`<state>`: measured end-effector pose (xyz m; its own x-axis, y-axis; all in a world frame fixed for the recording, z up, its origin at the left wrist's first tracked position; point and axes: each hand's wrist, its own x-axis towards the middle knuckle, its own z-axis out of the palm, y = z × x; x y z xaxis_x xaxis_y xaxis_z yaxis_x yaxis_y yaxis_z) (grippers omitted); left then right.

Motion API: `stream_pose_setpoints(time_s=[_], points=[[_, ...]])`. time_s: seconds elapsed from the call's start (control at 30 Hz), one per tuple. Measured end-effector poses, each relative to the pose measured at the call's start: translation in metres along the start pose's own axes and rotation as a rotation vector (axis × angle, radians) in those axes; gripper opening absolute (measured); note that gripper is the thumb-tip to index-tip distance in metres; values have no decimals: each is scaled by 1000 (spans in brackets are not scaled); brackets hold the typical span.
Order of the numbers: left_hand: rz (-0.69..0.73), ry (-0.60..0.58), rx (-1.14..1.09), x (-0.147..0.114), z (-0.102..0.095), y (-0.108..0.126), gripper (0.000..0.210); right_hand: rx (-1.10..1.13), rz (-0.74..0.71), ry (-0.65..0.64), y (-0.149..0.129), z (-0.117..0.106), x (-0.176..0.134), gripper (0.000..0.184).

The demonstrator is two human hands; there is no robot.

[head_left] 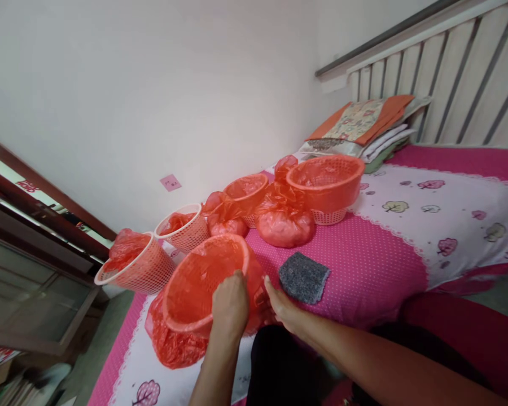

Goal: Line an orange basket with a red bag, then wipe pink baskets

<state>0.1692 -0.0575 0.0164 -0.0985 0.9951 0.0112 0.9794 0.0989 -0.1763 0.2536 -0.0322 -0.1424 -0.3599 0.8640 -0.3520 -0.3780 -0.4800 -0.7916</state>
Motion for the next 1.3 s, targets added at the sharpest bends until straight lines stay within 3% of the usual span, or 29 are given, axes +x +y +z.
stream_pose_setpoints(time_s=[0.13,0.3,0.5,0.63,0.8,0.97,1.2,1.3], points=[[-57,83,-51,-2,-10,-23,31,-11,62,93,-28,-5,-1,76],[-50,218,-354,-7,-3,-43,32,66,-93,73,-60,-15,-1,72],[-31,203,-554,-14,24,-46,37,-131,-389,-14,-70,-20,-2,52],[-12,168,-557,-18,27,-42,36,-244,-454,-29,-66,-13,-1,35],[-19,151,-562,-19,28,-41,37,-271,-402,49,-57,-12,8,8],[-57,131,-629,-17,28,-48,39,-240,-338,118,-61,-24,13,14],[-45,159,-664,-17,32,-52,39,-167,-287,-112,-56,-9,-1,19],[-42,170,-664,-17,32,-52,39,-232,-240,-114,-46,-2,1,15]])
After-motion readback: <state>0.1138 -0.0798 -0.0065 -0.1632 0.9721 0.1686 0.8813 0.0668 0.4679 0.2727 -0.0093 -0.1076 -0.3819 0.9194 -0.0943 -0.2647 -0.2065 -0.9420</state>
